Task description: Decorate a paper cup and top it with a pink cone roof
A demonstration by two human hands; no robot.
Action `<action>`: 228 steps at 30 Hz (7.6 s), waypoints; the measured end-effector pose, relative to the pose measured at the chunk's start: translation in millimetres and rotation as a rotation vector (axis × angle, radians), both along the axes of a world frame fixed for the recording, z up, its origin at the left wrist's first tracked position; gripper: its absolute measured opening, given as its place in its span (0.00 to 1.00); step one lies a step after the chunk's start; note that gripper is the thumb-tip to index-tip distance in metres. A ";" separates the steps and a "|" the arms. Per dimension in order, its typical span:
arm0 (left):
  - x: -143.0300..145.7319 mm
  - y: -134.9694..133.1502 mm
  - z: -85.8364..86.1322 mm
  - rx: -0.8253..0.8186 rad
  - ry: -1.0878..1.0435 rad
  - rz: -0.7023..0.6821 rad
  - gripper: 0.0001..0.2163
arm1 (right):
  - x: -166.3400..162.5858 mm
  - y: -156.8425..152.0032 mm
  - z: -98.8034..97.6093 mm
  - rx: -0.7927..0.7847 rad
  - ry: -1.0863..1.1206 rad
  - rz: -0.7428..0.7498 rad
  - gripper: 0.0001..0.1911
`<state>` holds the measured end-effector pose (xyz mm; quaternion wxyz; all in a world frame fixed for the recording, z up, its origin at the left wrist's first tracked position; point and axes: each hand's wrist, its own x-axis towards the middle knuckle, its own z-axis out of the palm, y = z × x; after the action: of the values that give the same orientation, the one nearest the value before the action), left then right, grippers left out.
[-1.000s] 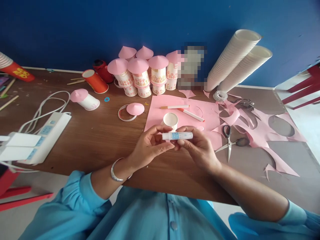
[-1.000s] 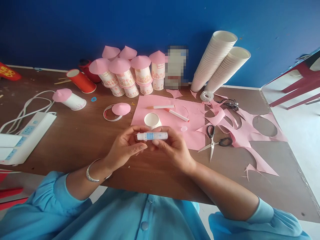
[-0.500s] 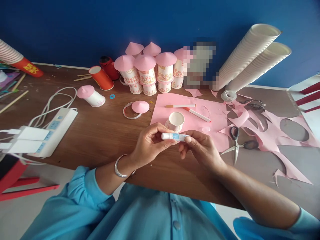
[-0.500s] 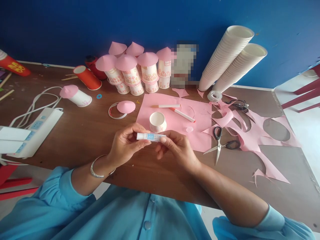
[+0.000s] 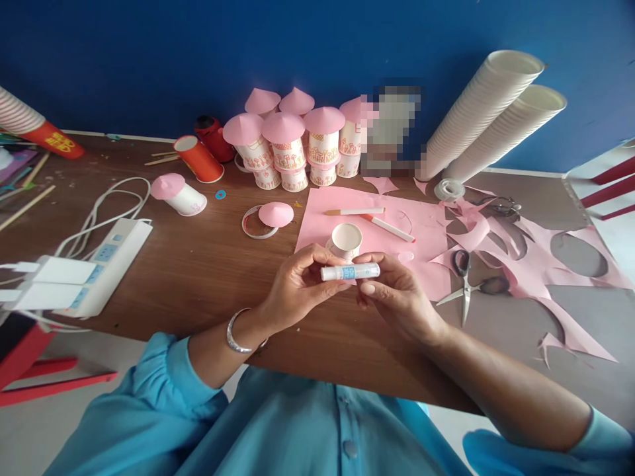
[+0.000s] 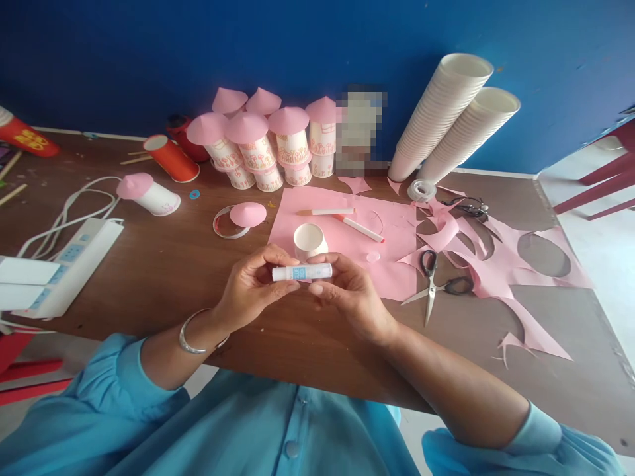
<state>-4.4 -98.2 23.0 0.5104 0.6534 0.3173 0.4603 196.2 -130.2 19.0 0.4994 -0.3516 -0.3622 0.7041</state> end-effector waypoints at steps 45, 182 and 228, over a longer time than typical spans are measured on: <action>23.3 54.9 -35.0 0.262 0.479 -0.042 0.26 | 24.0 60.9 29.6 0.535 -0.942 -0.337 0.07; 17.3 55.9 -32.1 0.228 0.601 0.107 0.28 | 15.1 74.0 12.8 0.530 -0.940 -0.335 0.09; 5.7 62.6 -29.7 0.354 0.614 0.091 0.30 | 18.1 57.7 18.9 0.479 -0.707 -0.338 0.12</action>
<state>1.3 -35.6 -6.7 0.2489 0.8249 0.4000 0.3125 214.3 -72.4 37.8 0.5203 -0.4992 -0.6004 0.3460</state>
